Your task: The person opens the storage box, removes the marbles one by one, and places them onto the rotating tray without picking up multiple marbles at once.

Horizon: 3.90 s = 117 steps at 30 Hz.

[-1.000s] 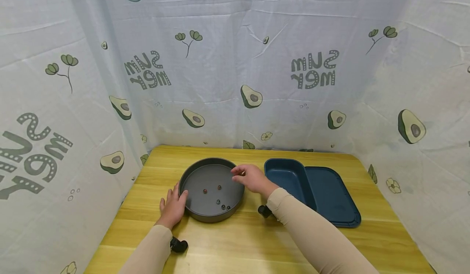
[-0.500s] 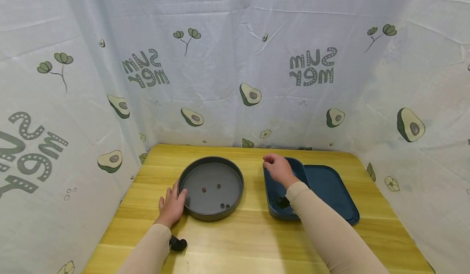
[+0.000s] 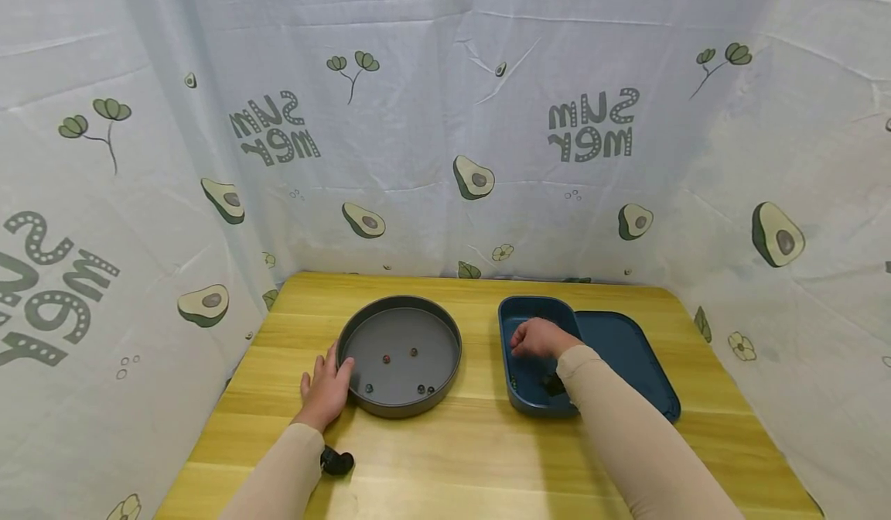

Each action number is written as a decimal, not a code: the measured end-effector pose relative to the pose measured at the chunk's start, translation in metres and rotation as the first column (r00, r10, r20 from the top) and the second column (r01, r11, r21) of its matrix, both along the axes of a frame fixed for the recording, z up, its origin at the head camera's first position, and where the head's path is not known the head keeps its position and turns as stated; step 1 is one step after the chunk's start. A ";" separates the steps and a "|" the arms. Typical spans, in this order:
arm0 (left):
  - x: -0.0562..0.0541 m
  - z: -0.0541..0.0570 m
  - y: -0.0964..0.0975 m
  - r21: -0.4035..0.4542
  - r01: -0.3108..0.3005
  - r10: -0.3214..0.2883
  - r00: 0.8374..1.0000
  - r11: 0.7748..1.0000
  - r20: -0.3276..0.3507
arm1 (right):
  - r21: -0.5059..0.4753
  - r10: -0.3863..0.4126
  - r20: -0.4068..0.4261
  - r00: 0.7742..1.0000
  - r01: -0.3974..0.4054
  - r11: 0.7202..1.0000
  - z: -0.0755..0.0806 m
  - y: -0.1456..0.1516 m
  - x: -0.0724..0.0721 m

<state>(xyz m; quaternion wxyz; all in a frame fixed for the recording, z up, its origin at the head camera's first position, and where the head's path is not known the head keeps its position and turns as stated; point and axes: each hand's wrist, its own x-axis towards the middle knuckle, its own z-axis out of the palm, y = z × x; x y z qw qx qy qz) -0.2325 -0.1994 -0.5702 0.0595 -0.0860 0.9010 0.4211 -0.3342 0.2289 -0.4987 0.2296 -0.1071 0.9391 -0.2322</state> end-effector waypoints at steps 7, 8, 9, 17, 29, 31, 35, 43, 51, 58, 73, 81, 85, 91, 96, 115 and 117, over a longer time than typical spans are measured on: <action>0.001 0.001 -0.002 -0.007 0.001 -0.001 1.000 1.000 -0.005 | 0.101 0.122 0.239 0.963 -0.149 0.984 0.005 -0.002 0.018; 0.001 0.002 -0.001 -0.005 0.000 0.000 1.000 1.000 -0.006 | 0.119 0.126 0.255 0.959 -0.160 0.980 0.005 -0.003 0.020; 0.001 0.003 -0.001 -0.004 -0.001 0.000 1.000 1.000 -0.007 | 0.141 0.133 0.261 0.956 -0.174 0.975 0.004 -0.004 0.022; 0.002 0.004 0.000 -0.002 -0.004 0.004 1.000 1.000 -0.007 | 0.321 0.201 0.214 0.956 -0.264 0.910 0.006 -0.013 0.027; -0.001 0.001 0.000 -0.004 0.001 -0.001 1.000 1.000 -0.001 | 0.228 0.137 0.186 0.973 -0.178 0.957 0.006 -0.012 0.019; -0.001 0.001 0.000 -0.001 -0.002 0.002 1.000 1.000 -0.008 | 0.227 0.119 0.193 0.974 -0.162 0.960 0.007 -0.010 0.020; 0.000 0.001 -0.001 -0.004 -0.005 0.005 1.000 1.000 -0.009 | 0.242 0.122 0.202 0.972 -0.170 0.955 0.007 -0.009 0.024; 0.000 0.001 0.000 -0.009 -0.007 0.007 1.000 1.000 -0.009 | 0.272 0.156 0.172 0.973 -0.199 0.942 0.003 -0.015 0.024; 0.000 0.005 0.001 -0.010 -0.009 0.009 1.000 1.000 -0.013 | 0.271 0.136 0.184 0.973 -0.183 0.945 0.006 -0.014 0.025; 0.002 0.006 0.002 -0.013 0.003 -0.003 1.000 1.000 -0.005 | 0.281 0.117 0.143 0.983 -0.153 0.947 0.000 -0.019 0.025; 0.002 0.006 0.002 -0.008 -0.001 0.001 1.000 1.000 -0.007 | 0.183 0.133 0.002 0.991 -0.131 0.974 -0.015 -0.014 0.012; 0.002 0.006 0.001 -0.006 0.003 -0.003 1.000 1.000 -0.006 | 0.172 0.124 -0.012 0.992 -0.120 0.978 -0.016 -0.015 0.012; 0.002 0.005 0.002 -0.007 0.004 -0.004 1.000 1.000 -0.006 | 0.145 0.108 -0.008 0.994 -0.106 0.984 -0.019 -0.011 0.009; 0.002 0.006 0.003 -0.007 -0.006 0.006 1.000 1.000 -0.009 | 0.083 0.073 -0.017 0.997 -0.072 0.994 -0.024 -0.003 0.007; 0.001 0.006 0.003 -0.015 -0.010 0.010 1.000 1.000 -0.010 | 0.033 0.047 -0.011 0.999 -0.047 0.998 -0.025 0.001 0.007; 0.002 0.006 0.005 -0.010 -0.014 0.013 0.999 1.000 -0.039 | -0.022 -0.017 0.002 1.000 0.017 1.000 -0.031 0.001 0.003; 0.002 0.006 0.005 -0.014 -0.017 0.016 0.999 1.000 -0.039 | -0.024 -0.018 -0.002 1.000 0.018 1.000 -0.031 0.001 0.003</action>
